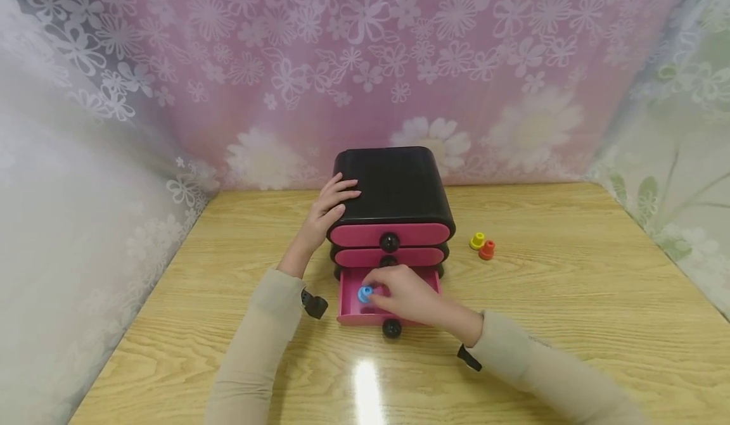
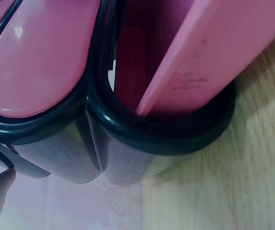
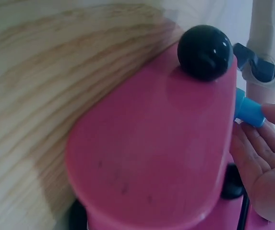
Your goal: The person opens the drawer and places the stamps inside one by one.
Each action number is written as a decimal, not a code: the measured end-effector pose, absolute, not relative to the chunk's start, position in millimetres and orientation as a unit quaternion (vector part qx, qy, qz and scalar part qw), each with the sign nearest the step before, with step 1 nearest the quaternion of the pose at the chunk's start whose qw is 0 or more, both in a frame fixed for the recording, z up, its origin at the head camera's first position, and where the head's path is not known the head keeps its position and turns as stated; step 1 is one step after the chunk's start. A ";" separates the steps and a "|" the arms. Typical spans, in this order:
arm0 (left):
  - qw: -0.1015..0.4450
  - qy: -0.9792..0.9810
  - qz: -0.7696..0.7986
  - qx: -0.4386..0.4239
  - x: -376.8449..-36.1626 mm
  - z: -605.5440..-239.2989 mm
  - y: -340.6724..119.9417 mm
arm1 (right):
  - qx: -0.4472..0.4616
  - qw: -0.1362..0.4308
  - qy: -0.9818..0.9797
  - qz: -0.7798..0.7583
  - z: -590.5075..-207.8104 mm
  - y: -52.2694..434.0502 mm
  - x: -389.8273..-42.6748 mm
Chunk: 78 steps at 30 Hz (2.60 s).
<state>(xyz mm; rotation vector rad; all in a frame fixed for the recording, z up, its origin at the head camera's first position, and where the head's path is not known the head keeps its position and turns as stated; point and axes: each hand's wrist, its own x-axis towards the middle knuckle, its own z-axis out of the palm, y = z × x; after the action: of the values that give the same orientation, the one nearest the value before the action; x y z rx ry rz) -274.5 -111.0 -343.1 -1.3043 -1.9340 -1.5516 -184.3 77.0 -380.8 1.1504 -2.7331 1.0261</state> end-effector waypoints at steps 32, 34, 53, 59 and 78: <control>0.168 -0.681 -0.545 -0.459 -273.8 -342.1 -110.9 | 0.374 -0.034 -0.888 0.265 -401.2 55.3 -192.5; 0.167 -0.683 -0.546 -0.457 -273.6 -342.2 -111.0 | 0.372 -0.034 -0.890 0.262 -401.1 55.2 -192.5; 0.166 -0.692 -0.541 -0.448 -272.0 -341.5 -111.2 | 0.368 -0.049 -0.890 0.265 -403.4 55.4 -194.0; 0.167 -0.690 -0.541 -0.451 -272.8 -342.2 -110.9 | 0.364 -0.050 -0.889 0.274 -401.1 56.5 -193.3; 0.168 -0.690 -0.541 -0.451 -273.8 -342.8 -111.0 | 0.340 0.014 -0.890 0.302 -366.1 95.2 -174.8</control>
<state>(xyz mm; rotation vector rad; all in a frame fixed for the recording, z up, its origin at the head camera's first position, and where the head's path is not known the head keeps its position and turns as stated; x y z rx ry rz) -273.8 -111.0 -342.8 -1.2825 -1.9625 -1.5379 -174.8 95.2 -366.1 1.0589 -2.7714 0.9416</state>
